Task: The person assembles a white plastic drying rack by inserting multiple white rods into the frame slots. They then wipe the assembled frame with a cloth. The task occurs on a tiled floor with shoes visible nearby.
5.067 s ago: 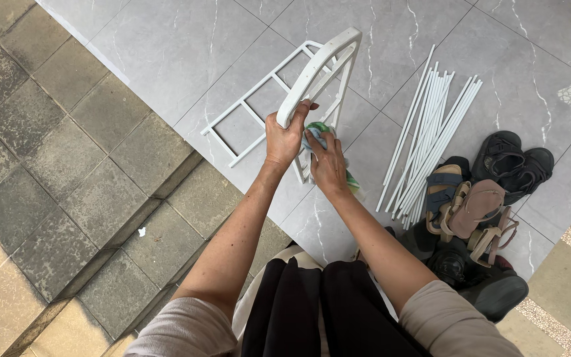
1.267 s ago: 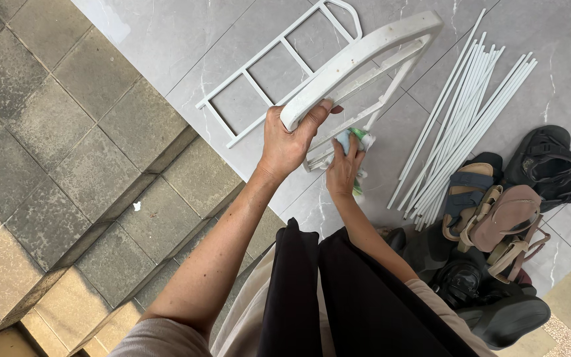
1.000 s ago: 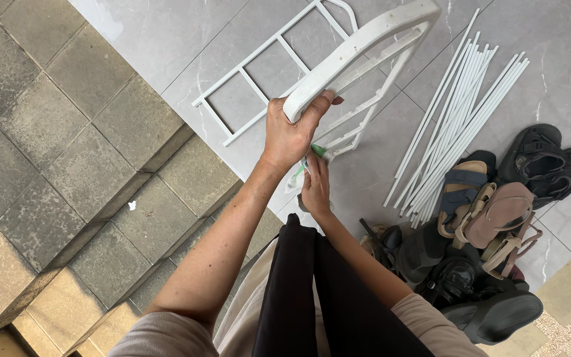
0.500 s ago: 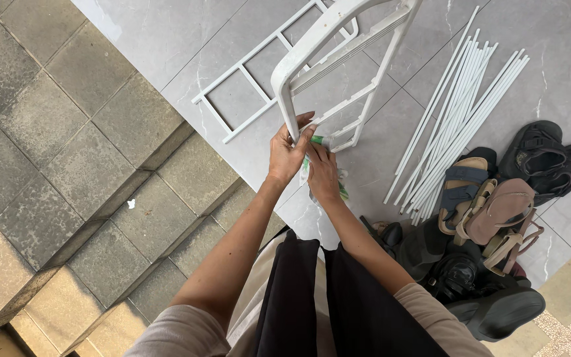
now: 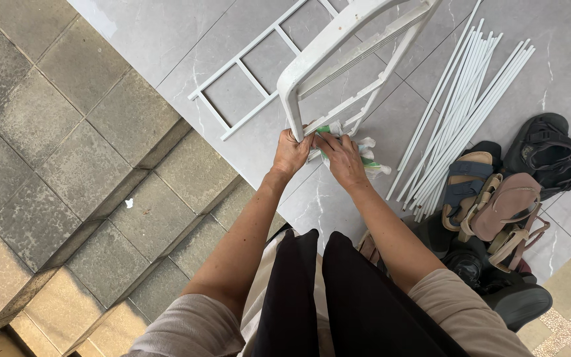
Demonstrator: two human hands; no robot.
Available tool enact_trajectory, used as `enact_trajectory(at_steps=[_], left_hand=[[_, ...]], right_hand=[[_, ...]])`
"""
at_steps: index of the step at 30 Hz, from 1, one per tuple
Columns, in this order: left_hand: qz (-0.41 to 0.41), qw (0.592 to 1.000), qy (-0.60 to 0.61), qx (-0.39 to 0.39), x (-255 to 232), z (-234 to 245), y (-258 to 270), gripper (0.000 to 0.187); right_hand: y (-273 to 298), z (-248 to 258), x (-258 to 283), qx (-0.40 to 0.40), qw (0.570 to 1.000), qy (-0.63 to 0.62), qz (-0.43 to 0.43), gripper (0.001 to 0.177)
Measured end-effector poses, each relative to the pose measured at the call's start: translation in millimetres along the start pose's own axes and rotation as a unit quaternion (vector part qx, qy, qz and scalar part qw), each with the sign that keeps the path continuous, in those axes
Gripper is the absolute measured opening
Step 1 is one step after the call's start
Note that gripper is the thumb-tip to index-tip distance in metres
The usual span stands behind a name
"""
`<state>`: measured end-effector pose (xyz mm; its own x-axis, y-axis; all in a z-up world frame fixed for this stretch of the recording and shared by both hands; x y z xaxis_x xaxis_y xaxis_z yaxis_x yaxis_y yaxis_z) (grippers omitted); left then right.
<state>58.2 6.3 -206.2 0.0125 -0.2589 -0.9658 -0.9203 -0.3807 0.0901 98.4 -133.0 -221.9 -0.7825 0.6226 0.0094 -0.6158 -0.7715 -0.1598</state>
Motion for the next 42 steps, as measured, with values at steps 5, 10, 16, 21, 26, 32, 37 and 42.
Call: enact_trajectory(at_steps=[5, 10, 16, 21, 26, 32, 37, 42], left_hand=[[-0.028, 1.000, -0.012, -0.004, -6, 0, 5, 0.026], [0.023, 0.998, -0.034, -0.038, 7, -5, 8, 0.038], [-0.024, 0.999, -0.006, -0.030, 5, -6, 11, 0.031], [-0.004, 0.999, 0.028, -0.042, 6, -10, 13, 0.027], [0.018, 0.998, 0.054, -0.041, 0, -11, 12, 0.021], [0.009, 0.998, -0.040, -0.049, -12, -11, 10, 0.041], [0.013, 0.994, -0.078, -0.073, -17, -4, 4, 0.046], [-0.039, 0.997, -0.020, -0.058, -5, -2, 1, 0.041]], right_hand=[[3, -4, -6, 0.017, 0.999, -0.006, -0.036, 0.064], [-6, 11, -61, 0.000, 0.991, -0.037, -0.126, 0.056], [0, -3, -18, -0.088, 0.960, -0.106, -0.242, 0.050], [22, -14, 41, -0.059, 0.957, -0.173, -0.225, 0.050], [23, -1, 38, -0.046, 0.979, -0.169, -0.103, 0.048], [-1, 22, -57, 0.015, 0.991, -0.067, -0.118, 0.053], [7, 8, -42, -0.069, 0.964, -0.123, -0.225, 0.046], [17, -13, 30, -0.128, 0.938, -0.155, -0.283, 0.043]])
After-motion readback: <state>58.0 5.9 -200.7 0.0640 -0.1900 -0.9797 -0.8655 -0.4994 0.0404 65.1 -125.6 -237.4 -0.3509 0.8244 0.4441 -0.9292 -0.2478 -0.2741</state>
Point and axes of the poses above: each hand's wrist, its own y-axis away from the middle knuckle, its own z-axis out of the back of the hand, x = y × z, the point moved 7 cm from there along -y, towards the middle knuckle, and after that the axes turned 15 degrees about y, right-handed, at the moved point
